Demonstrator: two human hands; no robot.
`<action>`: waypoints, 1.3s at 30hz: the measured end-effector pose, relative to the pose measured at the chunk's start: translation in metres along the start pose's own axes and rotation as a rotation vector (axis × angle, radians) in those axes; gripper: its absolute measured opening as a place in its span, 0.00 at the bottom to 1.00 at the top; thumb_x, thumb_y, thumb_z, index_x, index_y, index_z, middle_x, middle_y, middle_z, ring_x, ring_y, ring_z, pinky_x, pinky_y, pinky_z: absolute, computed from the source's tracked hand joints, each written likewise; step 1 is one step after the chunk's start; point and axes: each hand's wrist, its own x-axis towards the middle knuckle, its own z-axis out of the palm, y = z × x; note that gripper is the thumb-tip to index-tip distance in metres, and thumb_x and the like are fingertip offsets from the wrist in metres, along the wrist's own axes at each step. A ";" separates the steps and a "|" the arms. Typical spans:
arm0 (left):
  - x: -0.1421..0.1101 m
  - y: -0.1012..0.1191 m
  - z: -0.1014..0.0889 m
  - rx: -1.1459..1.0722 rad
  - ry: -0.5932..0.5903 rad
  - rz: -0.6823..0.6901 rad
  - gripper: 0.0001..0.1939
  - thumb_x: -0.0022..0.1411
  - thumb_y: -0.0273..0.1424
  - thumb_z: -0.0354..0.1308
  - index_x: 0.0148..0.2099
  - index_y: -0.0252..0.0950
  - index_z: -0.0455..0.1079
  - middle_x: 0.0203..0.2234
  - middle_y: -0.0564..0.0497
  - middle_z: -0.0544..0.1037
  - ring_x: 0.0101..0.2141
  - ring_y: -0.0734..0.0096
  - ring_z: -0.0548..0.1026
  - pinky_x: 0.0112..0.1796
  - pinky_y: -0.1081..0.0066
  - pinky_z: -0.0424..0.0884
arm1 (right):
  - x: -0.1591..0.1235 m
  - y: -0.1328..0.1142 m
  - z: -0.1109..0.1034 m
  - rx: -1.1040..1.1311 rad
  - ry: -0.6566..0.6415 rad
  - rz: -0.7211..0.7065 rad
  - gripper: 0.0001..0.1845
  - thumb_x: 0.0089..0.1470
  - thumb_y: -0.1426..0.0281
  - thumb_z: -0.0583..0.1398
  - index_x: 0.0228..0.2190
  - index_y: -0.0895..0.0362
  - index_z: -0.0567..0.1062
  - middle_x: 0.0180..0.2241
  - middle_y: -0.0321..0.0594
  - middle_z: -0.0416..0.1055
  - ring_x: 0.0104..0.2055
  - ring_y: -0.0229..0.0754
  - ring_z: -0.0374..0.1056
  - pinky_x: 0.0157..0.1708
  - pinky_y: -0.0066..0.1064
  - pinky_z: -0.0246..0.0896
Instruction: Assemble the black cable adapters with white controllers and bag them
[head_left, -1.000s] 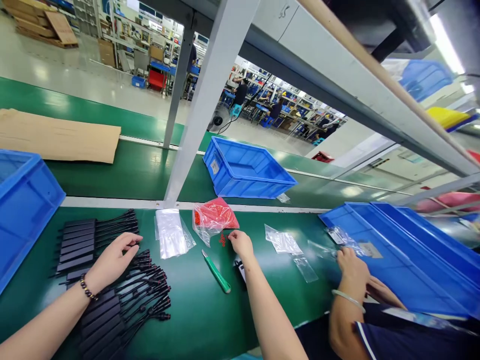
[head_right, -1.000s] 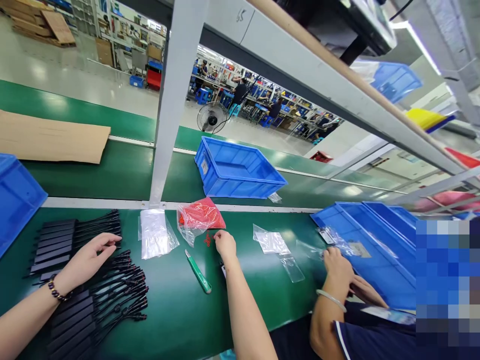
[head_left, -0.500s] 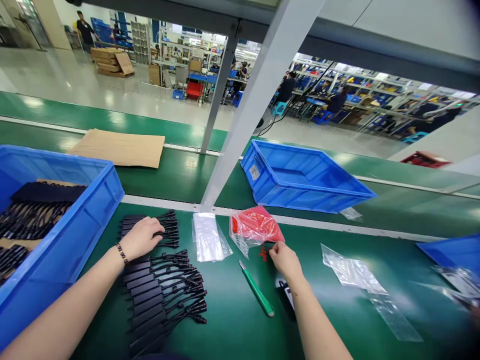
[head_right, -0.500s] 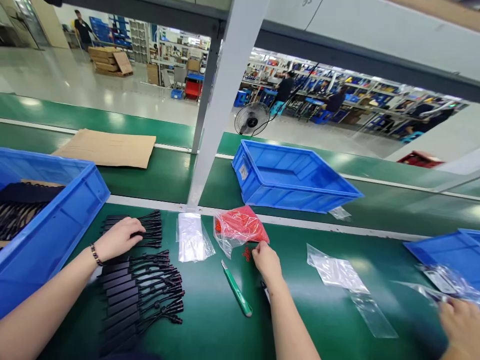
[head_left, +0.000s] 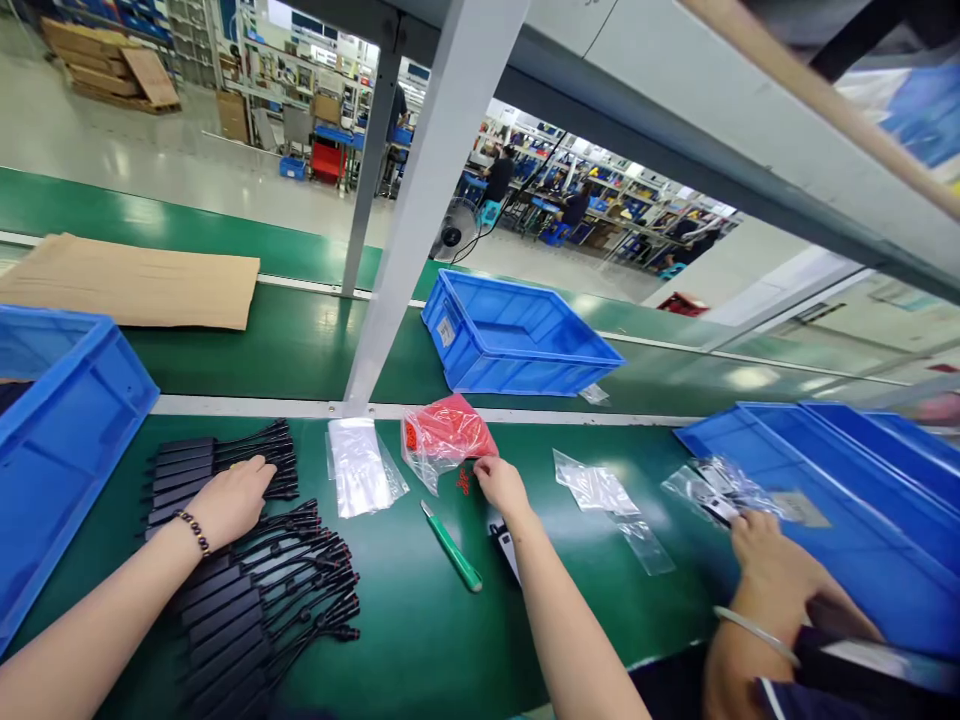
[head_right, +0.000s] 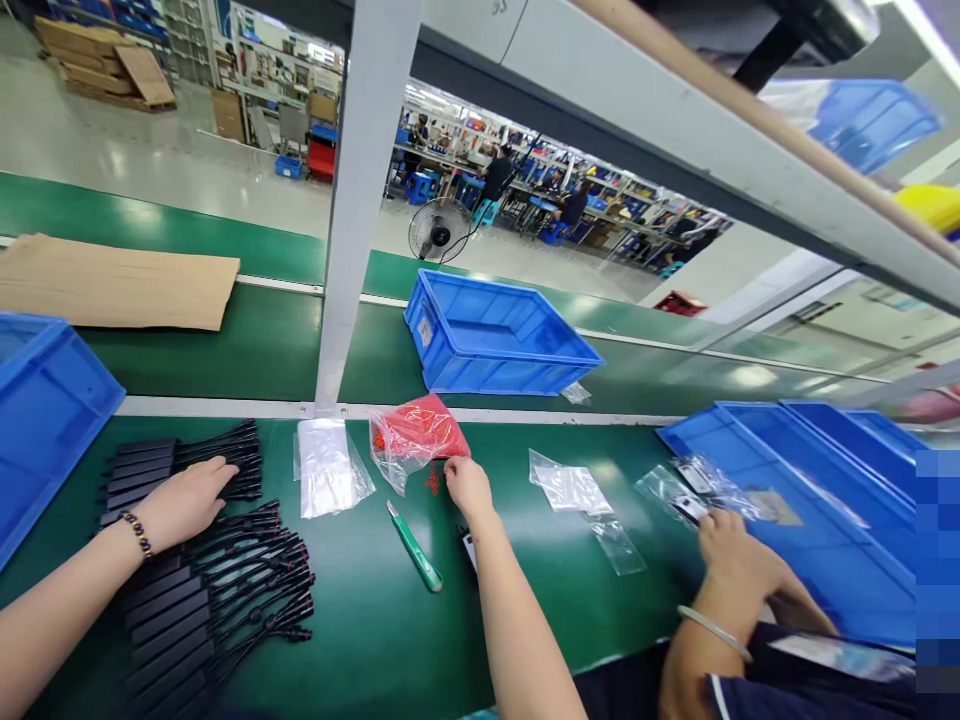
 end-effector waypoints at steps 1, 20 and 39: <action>0.000 0.000 0.000 0.009 -0.004 -0.002 0.13 0.51 0.20 0.48 0.39 0.32 0.66 0.36 0.42 0.68 0.40 0.58 0.69 0.41 0.62 0.64 | 0.000 -0.001 0.001 -0.007 0.005 -0.008 0.11 0.50 0.74 0.52 0.29 0.56 0.75 0.32 0.40 0.73 0.35 0.39 0.67 0.33 0.25 0.54; 0.000 -0.003 -0.002 -0.083 0.014 0.025 0.02 0.49 0.25 0.52 0.26 0.36 0.64 0.28 0.46 0.69 0.35 0.57 0.69 0.39 0.60 0.63 | -0.014 -0.012 -0.047 0.113 0.050 0.015 0.08 0.48 0.72 0.51 0.23 0.58 0.69 0.23 0.37 0.68 0.25 0.36 0.62 0.25 0.25 0.51; 0.001 0.003 -0.006 -0.911 -0.070 -0.036 0.22 0.51 0.34 0.53 0.50 0.37 0.59 0.19 0.60 0.63 0.21 0.76 0.65 0.25 0.76 0.61 | -0.068 -0.210 0.030 1.287 -0.163 -0.194 0.05 0.43 0.69 0.58 0.27 0.57 0.68 0.21 0.32 0.64 0.22 0.34 0.59 0.24 0.25 0.55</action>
